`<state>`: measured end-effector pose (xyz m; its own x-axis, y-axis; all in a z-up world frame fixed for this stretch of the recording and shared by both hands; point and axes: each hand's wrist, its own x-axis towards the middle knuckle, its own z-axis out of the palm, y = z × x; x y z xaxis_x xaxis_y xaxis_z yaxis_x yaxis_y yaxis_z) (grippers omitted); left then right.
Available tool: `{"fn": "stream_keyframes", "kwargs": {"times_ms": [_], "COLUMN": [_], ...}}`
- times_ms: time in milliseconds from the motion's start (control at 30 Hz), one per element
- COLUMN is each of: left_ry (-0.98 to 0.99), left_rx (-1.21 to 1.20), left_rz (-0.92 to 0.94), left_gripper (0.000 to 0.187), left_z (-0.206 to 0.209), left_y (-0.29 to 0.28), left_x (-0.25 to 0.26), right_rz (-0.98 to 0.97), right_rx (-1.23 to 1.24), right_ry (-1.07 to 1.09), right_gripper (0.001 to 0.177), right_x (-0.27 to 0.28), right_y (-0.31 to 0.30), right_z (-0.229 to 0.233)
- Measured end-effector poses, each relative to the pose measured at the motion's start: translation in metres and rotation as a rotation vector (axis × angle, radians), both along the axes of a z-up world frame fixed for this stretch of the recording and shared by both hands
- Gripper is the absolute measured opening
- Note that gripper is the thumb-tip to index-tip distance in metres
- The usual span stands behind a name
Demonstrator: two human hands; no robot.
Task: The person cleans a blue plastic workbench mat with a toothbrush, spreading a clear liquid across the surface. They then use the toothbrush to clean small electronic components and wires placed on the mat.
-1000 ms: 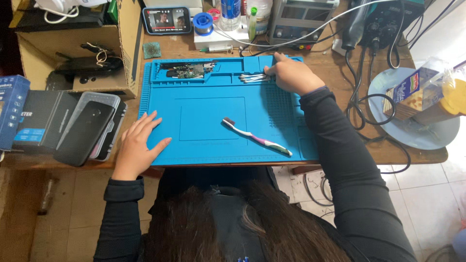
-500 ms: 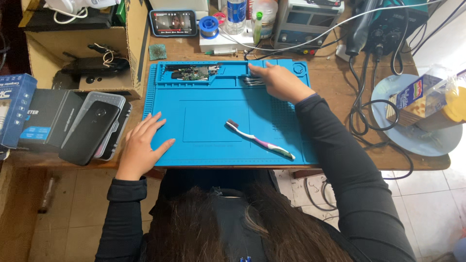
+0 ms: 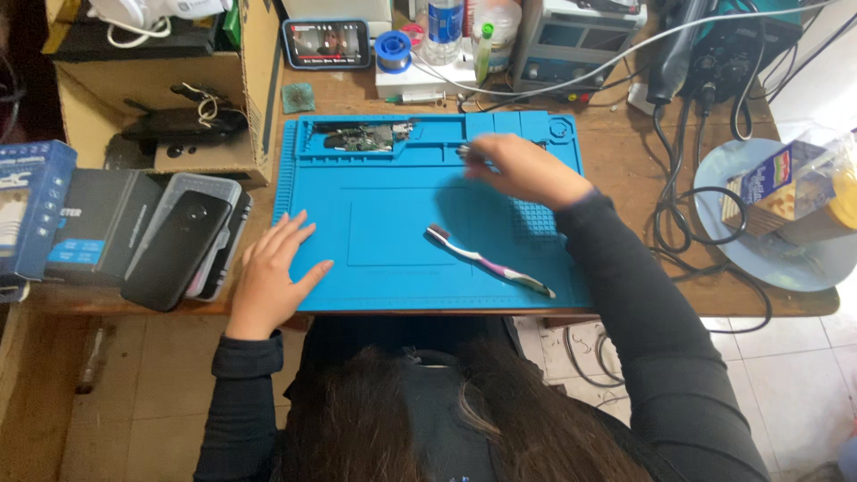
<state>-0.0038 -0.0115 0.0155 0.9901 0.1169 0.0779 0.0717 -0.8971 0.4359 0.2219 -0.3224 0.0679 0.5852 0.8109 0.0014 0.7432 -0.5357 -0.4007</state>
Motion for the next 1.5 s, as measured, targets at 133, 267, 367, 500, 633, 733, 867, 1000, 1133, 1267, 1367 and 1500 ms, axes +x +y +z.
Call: {"fn": "stream_keyframes", "kwargs": {"times_ms": [133, 267, 367, 500, 633, 733, 867, 1000, 1133, 1267, 1367, 1500], "left_ry": [0.035, 0.343, 0.561, 0.482, 0.082, -0.03, -0.132, -0.121, -0.058, -0.106, -0.136, -0.24], "left_rx": [-0.029, 0.091, 0.214, 0.277, 0.245, 0.141, 0.161, -0.014, 0.035, 0.085, 0.154, 0.28], "left_rz": [0.007, -0.133, -0.226, -0.374, -0.446, -0.316, -0.212, -0.233, -0.239, -0.271, -0.335, -0.466], "left_gripper": [0.059, 0.069, 0.076, 0.074, 0.055, 0.028, 0.02, 0.018, 0.027, 0.036, 0.038, 0.033], "left_z": [0.01, 0.038, 0.064, 0.091, 0.054, 0.029, -0.005, 0.002, -0.006, -0.013, -0.011, -0.013], "left_y": [-0.002, 0.001, 0.0, -0.008, 0.007, 0.014, 0.028, 0.03, 0.029, 0.027, 0.024, 0.025], "left_x": [0.002, 0.015, 0.041, 0.095, 0.17, 0.209, 0.22, 0.209, 0.212, 0.212, 0.209, 0.209], "right_rz": [0.114, 0.189, 0.23, 0.228, 0.263, 0.227, 0.041, 0.044, 0.067, 0.065, 0.088, 0.144], "right_rx": [-0.448, -0.725, -0.758, -0.759, -0.716, -0.791, -0.519, -0.358, -0.337, -0.325, -0.292, -0.236], "right_ry": [0.189, 0.128, 0.202, 0.267, 0.232, 0.161, -0.293, -0.381, -0.384, -0.308, -0.238, -0.217], "right_gripper": [0.021, 0.04, 0.028, 0.025, 0.034, 0.04, 0.027, 0.031, 0.029, 0.034, 0.03, 0.02], "right_x": [-0.046, -0.056, -0.053, -0.034, -0.017, 0.001, 0.05, 0.077, 0.088, 0.083, 0.085, 0.089], "right_y": [-0.002, 0.011, 0.016, 0.027, 0.033, 0.056, 0.098, 0.136, 0.151, 0.148, 0.145, 0.142], "right_z": [0.038, 0.014, 0.023, 0.035, 0.006, 0.023, 0.022, 0.01, -0.023, -0.029, -0.023, -0.017]}}
